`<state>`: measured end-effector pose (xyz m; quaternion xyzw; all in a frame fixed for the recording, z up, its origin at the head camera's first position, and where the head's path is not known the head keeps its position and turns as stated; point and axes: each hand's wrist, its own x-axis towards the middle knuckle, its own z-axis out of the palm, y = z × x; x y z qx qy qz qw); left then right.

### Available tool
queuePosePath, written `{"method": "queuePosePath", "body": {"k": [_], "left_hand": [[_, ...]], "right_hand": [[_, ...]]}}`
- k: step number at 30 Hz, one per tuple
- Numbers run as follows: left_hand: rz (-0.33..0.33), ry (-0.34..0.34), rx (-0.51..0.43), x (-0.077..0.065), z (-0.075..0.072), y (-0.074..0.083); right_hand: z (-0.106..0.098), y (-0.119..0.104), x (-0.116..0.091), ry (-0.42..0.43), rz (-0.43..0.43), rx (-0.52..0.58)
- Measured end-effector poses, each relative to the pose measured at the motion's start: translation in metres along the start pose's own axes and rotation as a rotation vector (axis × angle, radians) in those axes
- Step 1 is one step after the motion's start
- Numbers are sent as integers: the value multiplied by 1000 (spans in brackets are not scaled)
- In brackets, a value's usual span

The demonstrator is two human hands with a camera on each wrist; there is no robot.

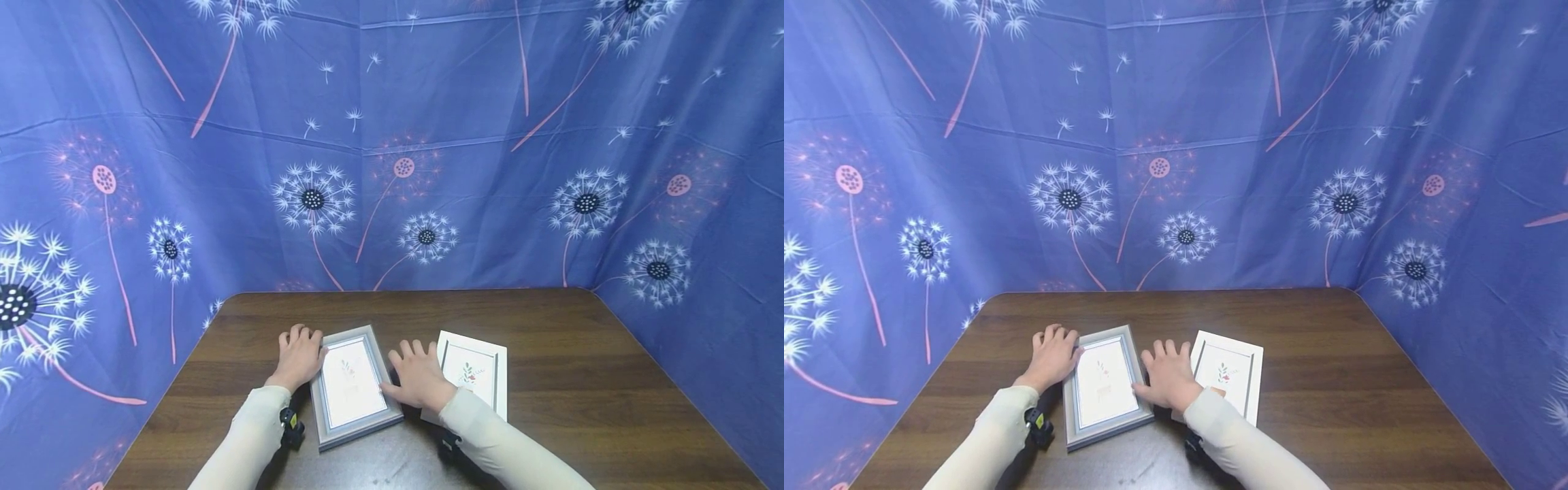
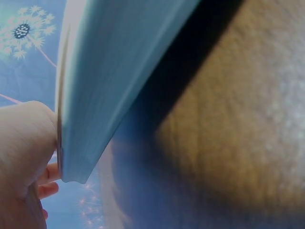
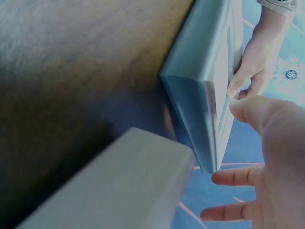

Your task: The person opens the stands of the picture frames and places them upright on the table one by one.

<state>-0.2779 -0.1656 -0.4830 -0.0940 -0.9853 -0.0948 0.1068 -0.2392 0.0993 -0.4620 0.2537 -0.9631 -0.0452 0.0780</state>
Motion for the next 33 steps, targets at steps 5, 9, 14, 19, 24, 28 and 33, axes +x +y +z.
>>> {"method": "queuePosePath", "body": {"k": [5, 9, 14, 19, 24, 28, 33], "left_hand": [[15, 4, 7, 0, -5, 0], [32, 13, 5, -1, -11, 1], [72, 70, 13, -4, -20, 3], [108, 127, 41, -5, -27, 5], [132, 164, 57, -9, -38, 9], [154, 193, 78, -12, -44, 12], [191, 238, 94, -15, -54, 15]], "right_hand": [[-5, 6, -3, 57, -20, 11], [-9, 11, -6, 105, -38, 1], [-14, 15, -8, 153, -38, 5], [-18, 17, -10, 177, -37, 0], [-20, 17, -12, 182, -41, -10], [-22, 18, -13, 180, -34, -18], [-26, 21, -16, 185, -26, -25]]}}
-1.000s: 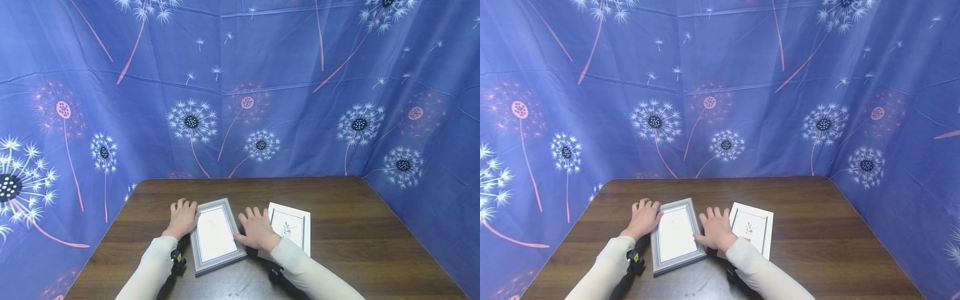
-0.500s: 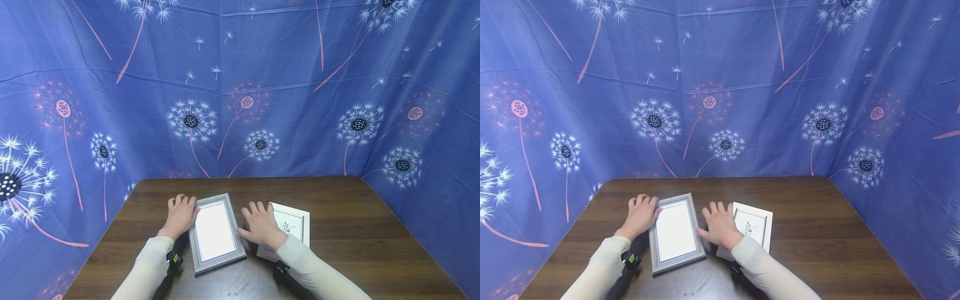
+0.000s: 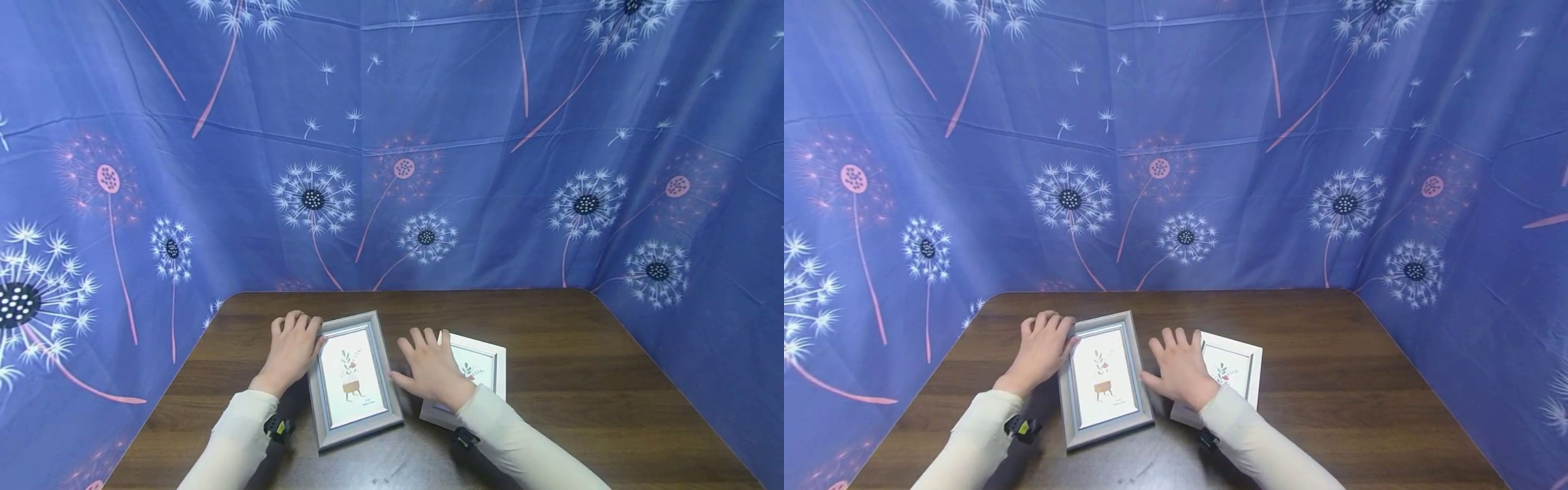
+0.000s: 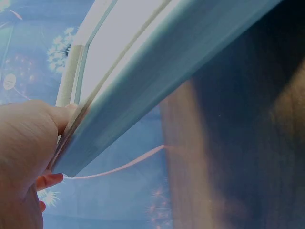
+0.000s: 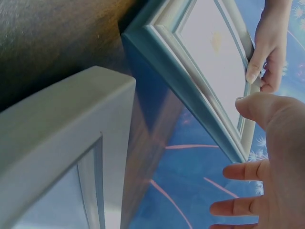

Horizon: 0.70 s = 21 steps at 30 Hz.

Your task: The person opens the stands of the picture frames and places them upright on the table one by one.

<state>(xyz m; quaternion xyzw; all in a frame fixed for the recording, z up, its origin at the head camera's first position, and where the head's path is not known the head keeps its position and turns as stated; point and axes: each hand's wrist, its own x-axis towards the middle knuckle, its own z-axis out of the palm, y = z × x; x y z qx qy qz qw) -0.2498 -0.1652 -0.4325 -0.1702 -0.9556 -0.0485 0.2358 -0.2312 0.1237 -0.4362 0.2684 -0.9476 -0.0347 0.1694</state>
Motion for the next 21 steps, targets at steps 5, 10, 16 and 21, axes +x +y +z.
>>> {"method": "queuePosePath", "body": {"k": [5, 10, 16, 21], "left_hand": [[49, 57, -6, 0, -8, 0], [101, 120, -15, 0, -14, 0], [188, 230, -28, 2, -19, 1], [237, 263, -25, 3, -24, 2]], "right_hand": [[-4, 3, -3, 17, -2, -9], [-7, 8, -7, 28, -5, -3], [-9, 15, -11, 48, 1, -11], [-12, 20, -16, 45, 8, -13]]}}
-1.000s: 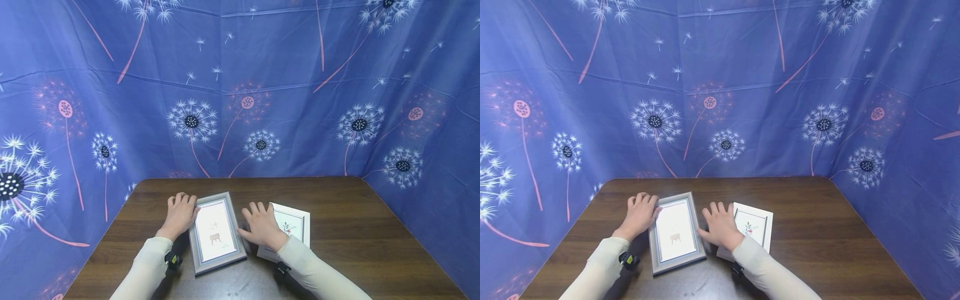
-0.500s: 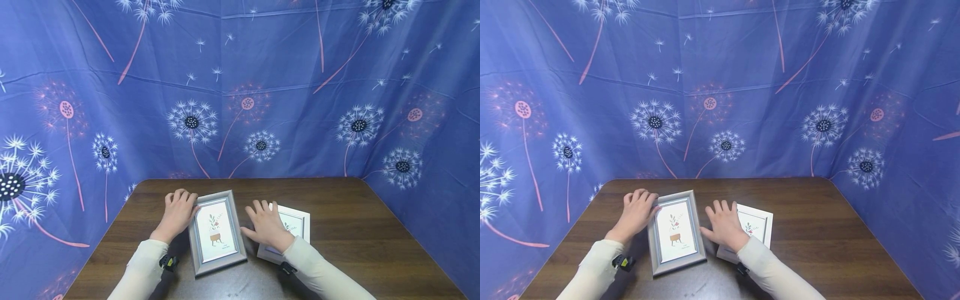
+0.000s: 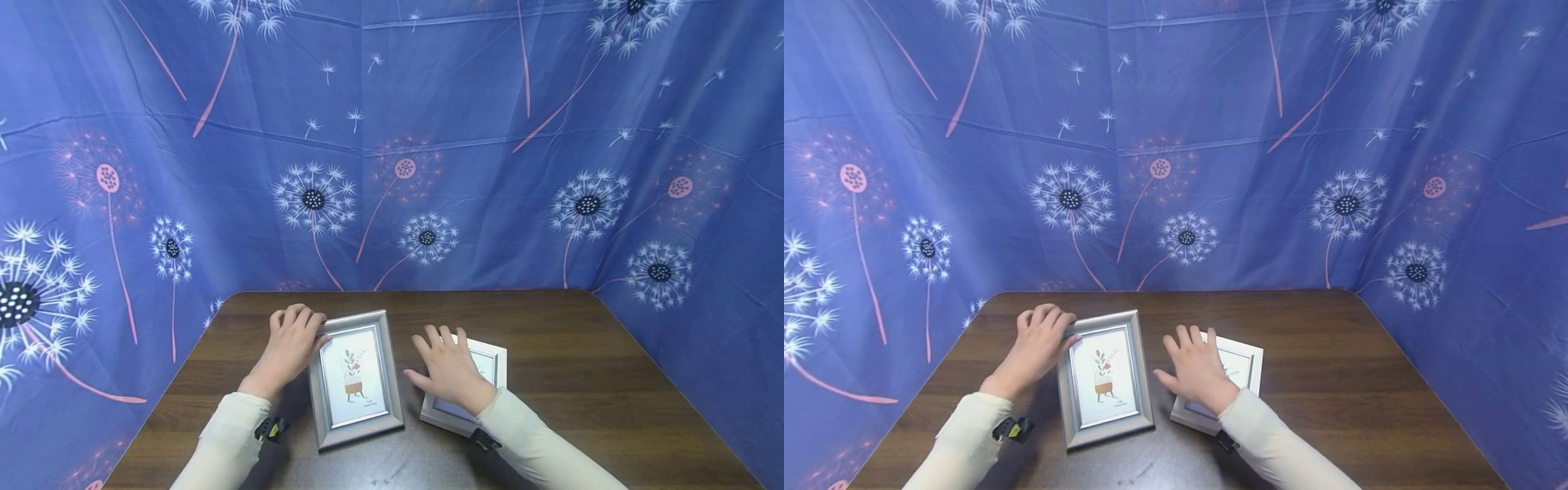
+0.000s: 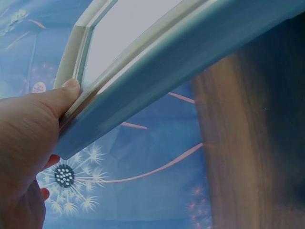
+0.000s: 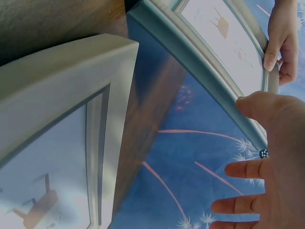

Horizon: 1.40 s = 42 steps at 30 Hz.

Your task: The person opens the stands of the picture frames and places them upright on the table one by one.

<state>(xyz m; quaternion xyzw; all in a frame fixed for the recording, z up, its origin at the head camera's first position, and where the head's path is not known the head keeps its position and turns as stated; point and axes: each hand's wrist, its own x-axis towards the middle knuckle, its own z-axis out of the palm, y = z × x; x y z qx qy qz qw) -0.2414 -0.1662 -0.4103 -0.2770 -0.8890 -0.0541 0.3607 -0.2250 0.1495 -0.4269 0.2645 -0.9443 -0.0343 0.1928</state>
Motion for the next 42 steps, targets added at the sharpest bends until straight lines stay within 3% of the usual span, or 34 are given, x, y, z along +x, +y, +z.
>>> {"method": "queuePosePath", "body": {"k": [9, 19, 32, 42], "left_hand": [[75, 19, 24, 5, -11, 1], [112, 40, 29, 11, -18, 3], [111, -64, 54, 19, -30, 8], [139, -45, 34, 20, -30, 10]], "right_hand": [[-4, 8, -6, -6, 20, -2], [-8, 18, -11, 34, 29, -1], [-10, 25, -17, 89, 22, -2], [-9, 28, -17, 109, 3, -2]]}}
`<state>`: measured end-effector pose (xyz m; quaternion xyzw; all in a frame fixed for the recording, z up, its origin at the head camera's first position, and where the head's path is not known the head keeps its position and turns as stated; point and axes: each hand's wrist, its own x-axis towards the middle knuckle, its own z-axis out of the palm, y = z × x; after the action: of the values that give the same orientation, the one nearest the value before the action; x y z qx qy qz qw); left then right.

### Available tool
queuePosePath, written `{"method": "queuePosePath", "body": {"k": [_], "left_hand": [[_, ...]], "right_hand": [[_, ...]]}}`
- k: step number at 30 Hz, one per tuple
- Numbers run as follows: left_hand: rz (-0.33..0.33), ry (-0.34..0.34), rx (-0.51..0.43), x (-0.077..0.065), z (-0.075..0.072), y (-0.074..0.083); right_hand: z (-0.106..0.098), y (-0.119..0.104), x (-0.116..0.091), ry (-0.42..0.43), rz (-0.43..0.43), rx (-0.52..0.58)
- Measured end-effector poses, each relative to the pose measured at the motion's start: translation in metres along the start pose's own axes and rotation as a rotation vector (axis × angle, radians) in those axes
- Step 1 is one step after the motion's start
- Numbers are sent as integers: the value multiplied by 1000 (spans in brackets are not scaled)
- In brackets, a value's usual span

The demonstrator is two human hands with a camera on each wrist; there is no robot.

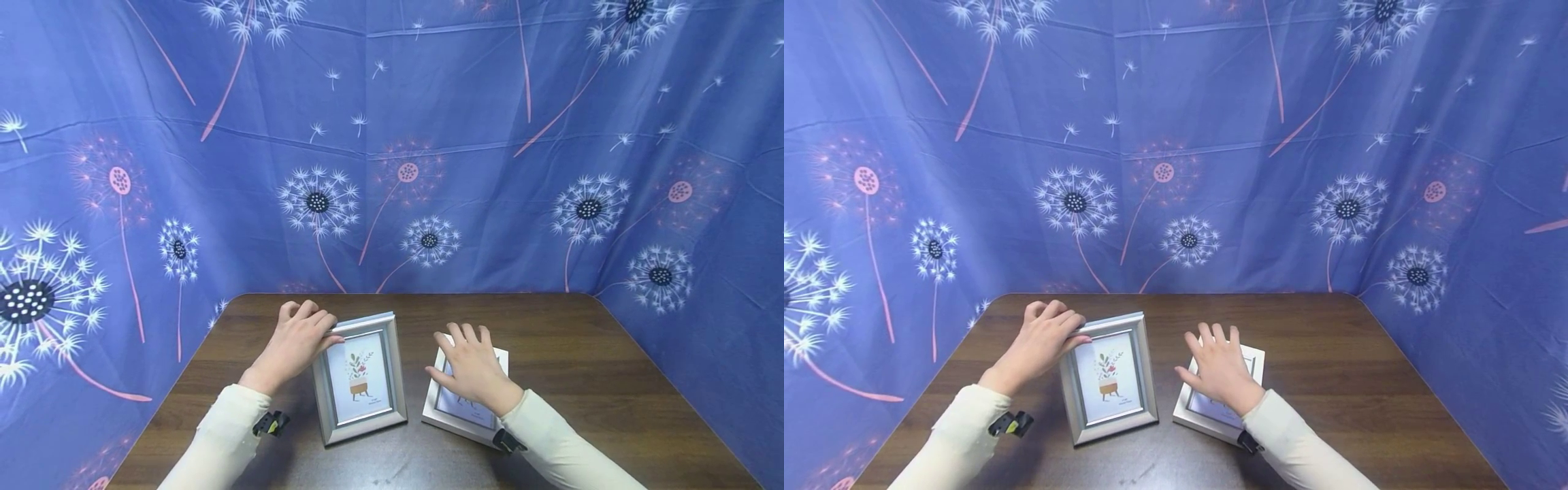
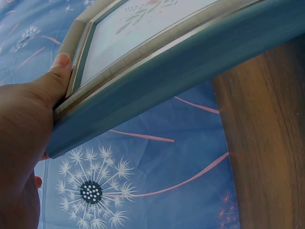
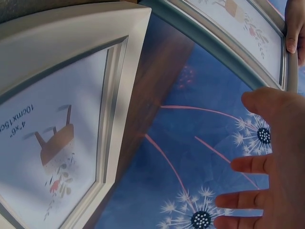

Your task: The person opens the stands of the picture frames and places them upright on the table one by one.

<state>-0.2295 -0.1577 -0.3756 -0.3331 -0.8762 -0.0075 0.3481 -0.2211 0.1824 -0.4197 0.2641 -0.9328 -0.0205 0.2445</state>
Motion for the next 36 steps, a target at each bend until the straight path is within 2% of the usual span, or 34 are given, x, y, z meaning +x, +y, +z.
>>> {"method": "queuePosePath", "body": {"k": [4, 12, 19, 26, 31, 36], "left_hand": [[12, 27, -5, 1, 2, 1], [84, 116, 10, 5, 3, 5], [133, 123, 41, 9, -2, 6], [213, 160, 73, 15, -6, 1], [247, 151, 91, 22, -12, -3], [300, 99, 140, 28, -19, -4]], "right_hand": [[-1, 3, 1, 13, -27, 15], [-2, 10, 2, 67, -110, 17], [0, 18, 5, 124, -154, 34], [-2, 25, 9, 159, -178, 46], [-3, 30, 10, 168, -189, 44], [-2, 33, 10, 159, -203, 40]]}}
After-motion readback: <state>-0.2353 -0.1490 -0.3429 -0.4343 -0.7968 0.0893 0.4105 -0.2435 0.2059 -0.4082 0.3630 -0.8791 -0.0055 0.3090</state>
